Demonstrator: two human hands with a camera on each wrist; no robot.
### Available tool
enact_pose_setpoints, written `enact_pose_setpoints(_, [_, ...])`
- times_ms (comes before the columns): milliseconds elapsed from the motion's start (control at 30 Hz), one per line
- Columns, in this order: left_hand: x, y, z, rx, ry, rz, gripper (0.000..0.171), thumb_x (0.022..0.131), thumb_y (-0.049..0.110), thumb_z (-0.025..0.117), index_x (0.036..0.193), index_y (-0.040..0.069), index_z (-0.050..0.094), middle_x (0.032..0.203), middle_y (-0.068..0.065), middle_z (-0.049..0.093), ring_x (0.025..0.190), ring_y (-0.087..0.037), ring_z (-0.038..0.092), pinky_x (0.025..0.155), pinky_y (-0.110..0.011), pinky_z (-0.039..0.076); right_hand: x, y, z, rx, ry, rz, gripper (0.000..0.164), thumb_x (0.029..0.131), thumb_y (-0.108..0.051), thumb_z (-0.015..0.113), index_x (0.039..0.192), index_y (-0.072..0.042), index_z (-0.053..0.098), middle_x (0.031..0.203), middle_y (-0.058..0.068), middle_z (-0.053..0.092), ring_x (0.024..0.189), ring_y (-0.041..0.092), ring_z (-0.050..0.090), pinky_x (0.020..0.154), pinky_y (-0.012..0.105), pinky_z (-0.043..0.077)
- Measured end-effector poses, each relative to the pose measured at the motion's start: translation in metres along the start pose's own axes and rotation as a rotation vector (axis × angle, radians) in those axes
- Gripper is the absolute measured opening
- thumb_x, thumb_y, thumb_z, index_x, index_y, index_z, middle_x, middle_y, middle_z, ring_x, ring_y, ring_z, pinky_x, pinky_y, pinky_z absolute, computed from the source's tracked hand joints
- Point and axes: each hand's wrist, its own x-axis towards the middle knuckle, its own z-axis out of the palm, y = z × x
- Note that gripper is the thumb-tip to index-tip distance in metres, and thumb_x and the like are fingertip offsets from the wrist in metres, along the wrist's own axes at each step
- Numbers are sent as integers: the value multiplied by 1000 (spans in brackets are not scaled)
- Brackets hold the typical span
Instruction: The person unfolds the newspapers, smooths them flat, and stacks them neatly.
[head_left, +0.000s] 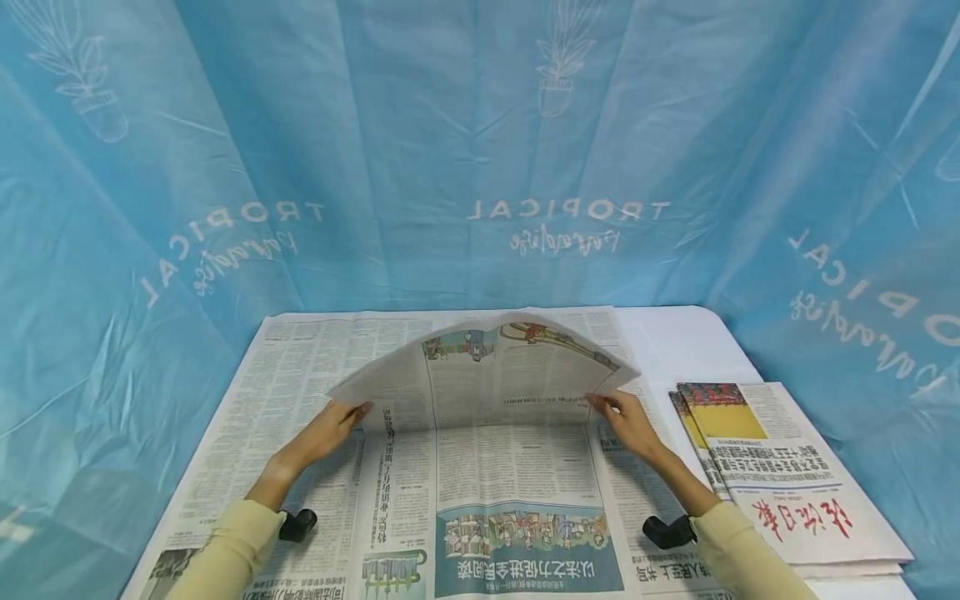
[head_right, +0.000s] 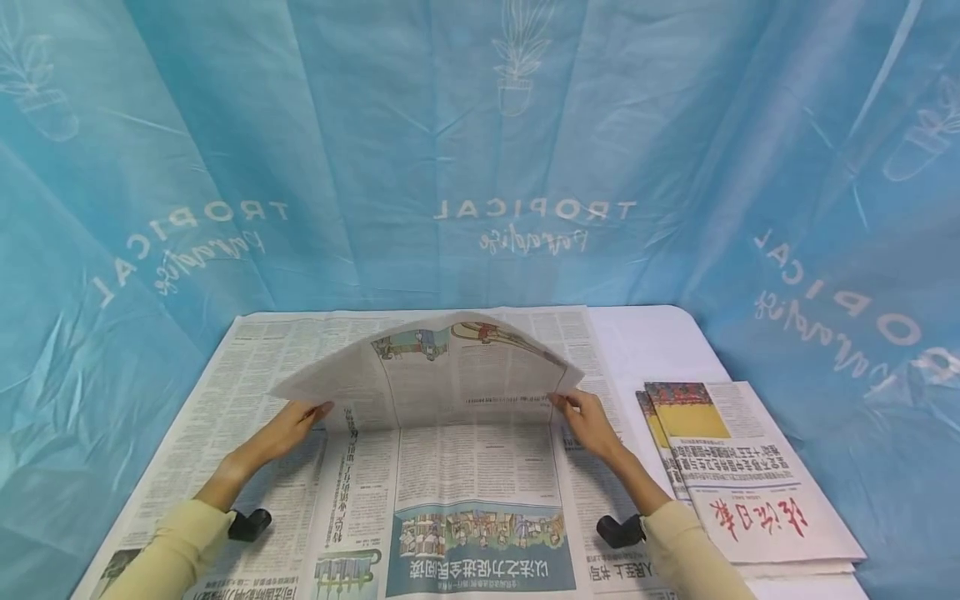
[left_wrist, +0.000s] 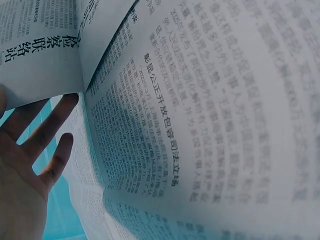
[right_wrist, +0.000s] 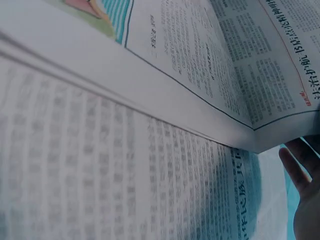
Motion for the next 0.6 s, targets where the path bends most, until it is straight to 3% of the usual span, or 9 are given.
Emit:
enact_pose_setpoints(67, [1,0,1,8,15,-41,36,99,26,39,131,10,47,123,-12,56,110,-28,55,84,-47,44,2,5,2,39,11,26,22,94,-8,50,107,4,64,98,18,67,89,28,64,75,34,50])
enact_pose_setpoints(167, [2,1,3,47,21,-81,30,96,24,47,121,9,57,110,-9,64,94,-21,62,75,-40,47,3,21,6,53,18,51,21,92,-11,55,108,0,63,94,14,68,84,19,65,71,28,49])
enact_pose_setpoints(267, [3,1,7,98,28,-120,25,92,24,55,109,9,64,96,-4,68,81,-14,63,69,-34,47,1,36,11,-4,15,85,23,88,-16,62,106,-3,64,88,10,68,78,13,62,66,26,48])
enact_pose_setpoints(367, [3,-1,11,136,45,-139,23,89,24,59,106,9,66,92,-1,69,80,-11,63,71,-34,48,-2,41,15,-57,0,117,25,84,-18,66,103,-3,65,85,8,66,73,14,60,61,27,48])
enact_pose_setpoints(600, [6,-2,16,237,89,-156,21,87,24,62,100,9,67,82,1,67,65,-7,56,60,-29,41,-3,43,21,-146,37,105,12,84,-19,67,79,-9,66,71,2,65,57,9,55,51,24,42])
